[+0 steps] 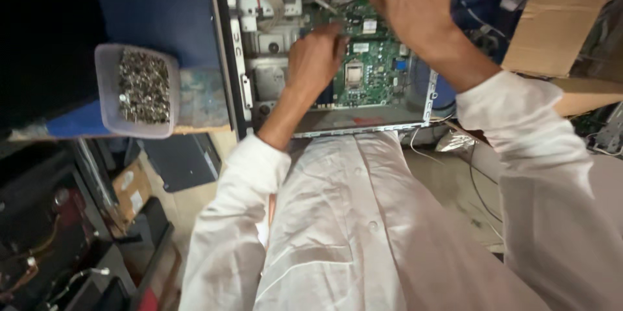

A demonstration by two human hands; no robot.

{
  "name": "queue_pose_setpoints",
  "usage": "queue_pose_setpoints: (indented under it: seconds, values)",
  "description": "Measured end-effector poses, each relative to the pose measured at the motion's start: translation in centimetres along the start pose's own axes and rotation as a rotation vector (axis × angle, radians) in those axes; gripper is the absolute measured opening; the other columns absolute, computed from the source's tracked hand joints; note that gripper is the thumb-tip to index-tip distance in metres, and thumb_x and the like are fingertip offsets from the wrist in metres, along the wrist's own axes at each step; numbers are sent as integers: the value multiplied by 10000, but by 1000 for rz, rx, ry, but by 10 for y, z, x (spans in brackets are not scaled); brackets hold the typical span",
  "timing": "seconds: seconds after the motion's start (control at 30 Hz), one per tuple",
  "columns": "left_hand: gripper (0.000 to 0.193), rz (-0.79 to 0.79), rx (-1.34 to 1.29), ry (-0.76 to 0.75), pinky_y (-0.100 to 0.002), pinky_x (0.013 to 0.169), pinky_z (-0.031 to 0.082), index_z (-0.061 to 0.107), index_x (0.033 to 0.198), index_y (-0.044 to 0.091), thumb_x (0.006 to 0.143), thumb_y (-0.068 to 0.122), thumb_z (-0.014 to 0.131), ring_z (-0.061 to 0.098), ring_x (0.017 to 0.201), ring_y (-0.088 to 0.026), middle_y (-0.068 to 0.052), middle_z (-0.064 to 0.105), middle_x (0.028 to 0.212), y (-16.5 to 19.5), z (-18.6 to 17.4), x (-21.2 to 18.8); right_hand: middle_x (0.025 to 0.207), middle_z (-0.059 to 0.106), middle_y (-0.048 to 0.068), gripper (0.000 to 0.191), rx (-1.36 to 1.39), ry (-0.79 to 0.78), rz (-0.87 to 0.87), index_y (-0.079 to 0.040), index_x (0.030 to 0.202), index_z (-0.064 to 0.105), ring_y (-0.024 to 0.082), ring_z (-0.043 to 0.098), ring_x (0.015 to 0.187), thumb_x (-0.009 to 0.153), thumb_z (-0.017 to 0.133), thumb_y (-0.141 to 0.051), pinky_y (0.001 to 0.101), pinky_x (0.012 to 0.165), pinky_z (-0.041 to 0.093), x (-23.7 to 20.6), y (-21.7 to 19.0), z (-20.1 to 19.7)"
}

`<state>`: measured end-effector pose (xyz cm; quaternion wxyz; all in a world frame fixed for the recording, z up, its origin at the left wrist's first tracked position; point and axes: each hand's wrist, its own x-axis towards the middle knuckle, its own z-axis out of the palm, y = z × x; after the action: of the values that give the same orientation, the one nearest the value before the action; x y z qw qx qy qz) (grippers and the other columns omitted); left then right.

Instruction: The person installs a motherboard into a computer case. They align the board with the standoffs, connect internal power and data cables, and then secure the motherboard using a screwdriver.

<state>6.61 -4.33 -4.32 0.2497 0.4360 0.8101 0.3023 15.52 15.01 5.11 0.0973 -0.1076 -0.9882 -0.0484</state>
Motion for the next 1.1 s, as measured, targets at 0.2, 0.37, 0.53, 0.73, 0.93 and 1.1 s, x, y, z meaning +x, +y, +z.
queue_pose_setpoints:
  seconds: [0.2,0.37,0.53,0.73,0.93,1.1]
  values:
    - [476,185,-165,195,-445,839,573,654,1215,49,787,173,824,697,1009,-362,-145,664,1196,23,-19,66,574,633,129,530,-42,-68,115,-130,691,685,273,631,481,1088,648,-480,384,458,482,23,-9,2]
    - [319,342,-67,106,-435,897,572,705,1127,48,841,144,807,694,1050,-350,-137,665,1239,6,-23,88,831,705,172,418,161,20,-128,-32,1248,677,299,677,602,874,656,-218,377,515,525,10,-1,-23]
    - [501,433,-256,122,-452,814,534,674,1193,-38,795,202,861,663,977,-401,-207,639,1181,5,-14,78,727,671,160,373,181,-274,-14,-39,1082,650,346,688,652,1093,647,-412,444,579,545,7,7,-26]
    - [274,373,-225,41,-434,873,549,718,1153,38,943,192,802,693,1041,-369,-132,697,1152,0,-12,83,850,692,156,290,236,-199,-113,-51,1131,691,331,706,703,979,644,-293,424,584,547,6,7,-25]
    - [357,476,-128,165,-473,866,527,705,1065,17,845,255,854,669,992,-404,-168,683,1123,-2,-7,75,999,673,135,435,222,-183,-174,-43,1235,661,319,706,726,943,716,-361,421,584,545,-2,4,-16]
    - [362,390,-205,59,-472,893,531,702,1073,5,814,217,840,677,1051,-396,-173,703,1154,0,-5,73,925,687,140,487,154,-374,14,-8,1182,638,330,718,724,1063,693,-477,420,583,538,-5,4,-15]
